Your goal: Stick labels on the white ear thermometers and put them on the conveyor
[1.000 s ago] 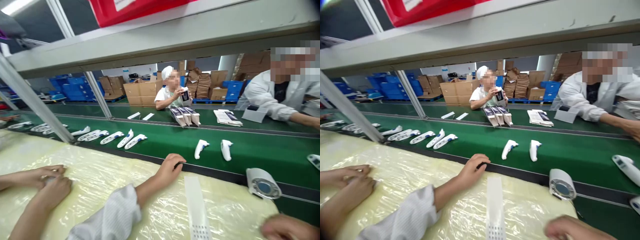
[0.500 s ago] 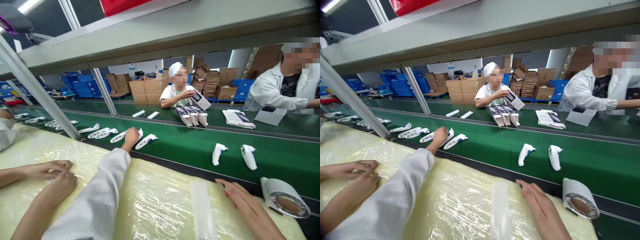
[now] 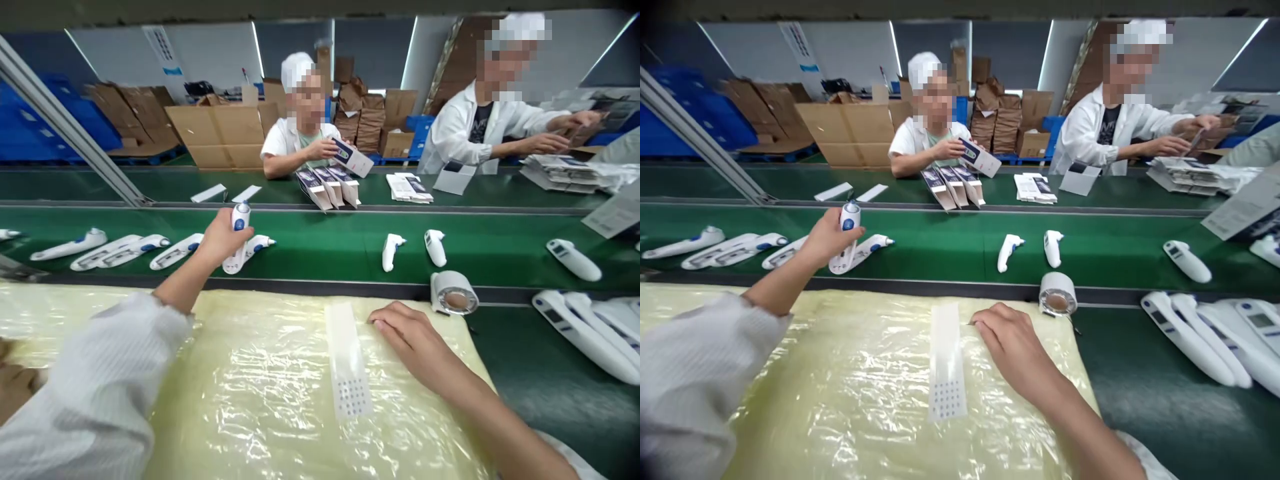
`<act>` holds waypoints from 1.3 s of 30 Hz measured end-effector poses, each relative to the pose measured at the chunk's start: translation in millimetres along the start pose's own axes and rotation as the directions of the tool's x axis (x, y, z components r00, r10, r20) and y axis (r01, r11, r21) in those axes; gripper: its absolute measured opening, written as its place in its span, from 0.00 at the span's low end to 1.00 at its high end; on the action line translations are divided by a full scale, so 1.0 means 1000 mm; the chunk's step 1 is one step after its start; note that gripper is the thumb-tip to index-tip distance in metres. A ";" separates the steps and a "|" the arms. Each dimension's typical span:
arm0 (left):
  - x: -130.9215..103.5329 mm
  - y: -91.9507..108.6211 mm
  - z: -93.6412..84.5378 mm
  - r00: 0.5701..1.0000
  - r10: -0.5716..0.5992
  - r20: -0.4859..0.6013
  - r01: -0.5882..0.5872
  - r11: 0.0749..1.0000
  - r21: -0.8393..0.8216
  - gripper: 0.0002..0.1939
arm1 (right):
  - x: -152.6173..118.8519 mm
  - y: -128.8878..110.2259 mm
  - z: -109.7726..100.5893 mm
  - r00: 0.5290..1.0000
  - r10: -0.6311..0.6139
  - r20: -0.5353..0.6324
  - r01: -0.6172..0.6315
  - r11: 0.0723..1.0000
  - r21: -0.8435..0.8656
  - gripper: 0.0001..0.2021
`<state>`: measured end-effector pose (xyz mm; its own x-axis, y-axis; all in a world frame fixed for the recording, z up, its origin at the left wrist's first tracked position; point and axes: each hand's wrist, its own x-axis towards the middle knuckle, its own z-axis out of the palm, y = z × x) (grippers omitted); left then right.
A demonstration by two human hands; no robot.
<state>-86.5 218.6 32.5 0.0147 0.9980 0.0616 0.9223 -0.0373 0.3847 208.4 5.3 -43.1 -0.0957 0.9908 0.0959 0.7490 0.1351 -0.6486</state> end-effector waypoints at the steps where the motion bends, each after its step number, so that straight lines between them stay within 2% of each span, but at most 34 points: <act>1: -0.019 0.013 0.008 0.998 0.033 0.046 -0.029 0.995 -0.094 0.17 | -0.004 -0.004 0.000 1.000 -0.009 0.027 0.010 1.000 -0.022 0.14; 3: -0.063 0.036 0.030 0.974 0.116 0.192 -0.055 0.952 -0.300 0.21 | -0.016 -0.011 0.002 0.997 -0.023 0.070 0.027 0.998 -0.058 0.12; 4: -0.085 0.045 0.043 0.921 0.217 0.324 -0.020 0.857 -0.516 0.22 | -0.022 -0.015 0.003 0.996 -0.032 0.082 0.038 0.997 -0.073 0.11; 5: -0.105 0.053 0.056 0.857 0.296 0.421 0.049 0.767 -0.640 0.23 | -0.028 -0.017 0.005 0.995 -0.043 0.087 0.050 0.995 -0.086 0.10; 7: -0.135 0.063 0.079 0.769 0.405 0.494 0.114 0.674 -0.730 0.27 | -0.039 -0.018 0.009 0.995 -0.065 0.081 0.073 0.992 -0.103 0.09; 8: -0.144 0.065 0.088 0.753 0.427 0.501 0.105 0.673 -0.732 0.29 | -0.043 -0.018 0.011 0.995 -0.074 0.070 0.081 0.991 -0.110 0.09; 11: -0.152 0.064 0.101 0.763 0.419 0.491 0.064 0.708 -0.703 0.28 | -0.048 -0.016 0.018 0.997 -0.070 0.032 0.074 0.987 -0.142 0.10; 15: -0.150 0.060 0.100 0.767 0.384 0.514 0.085 0.733 -0.675 0.21 | -0.046 -0.015 0.022 0.998 -0.055 -0.006 0.053 0.983 -0.175 0.09; 21: -0.150 0.062 0.102 0.760 0.376 0.531 0.125 0.717 -0.686 0.21 | -0.044 -0.012 0.023 0.995 -0.063 -0.073 0.048 0.981 -0.189 0.10; 31: -0.149 0.055 0.112 0.774 0.398 0.493 0.064 0.724 -0.686 0.20 | -0.043 -0.013 0.024 0.993 -0.077 -0.090 0.053 0.969 -0.241 0.11; 39: -0.149 0.058 0.110 0.775 0.401 0.488 0.045 0.736 -0.676 0.19 | -0.041 -0.014 0.025 0.997 -0.023 -0.069 0.009 0.980 -0.198 0.08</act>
<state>6.9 73.5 -55.6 0.5697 0.7837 -0.2476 0.4181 -0.0170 0.9082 185.7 -37.3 -57.2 -0.0677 0.9844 0.1626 0.8630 0.1395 -0.4855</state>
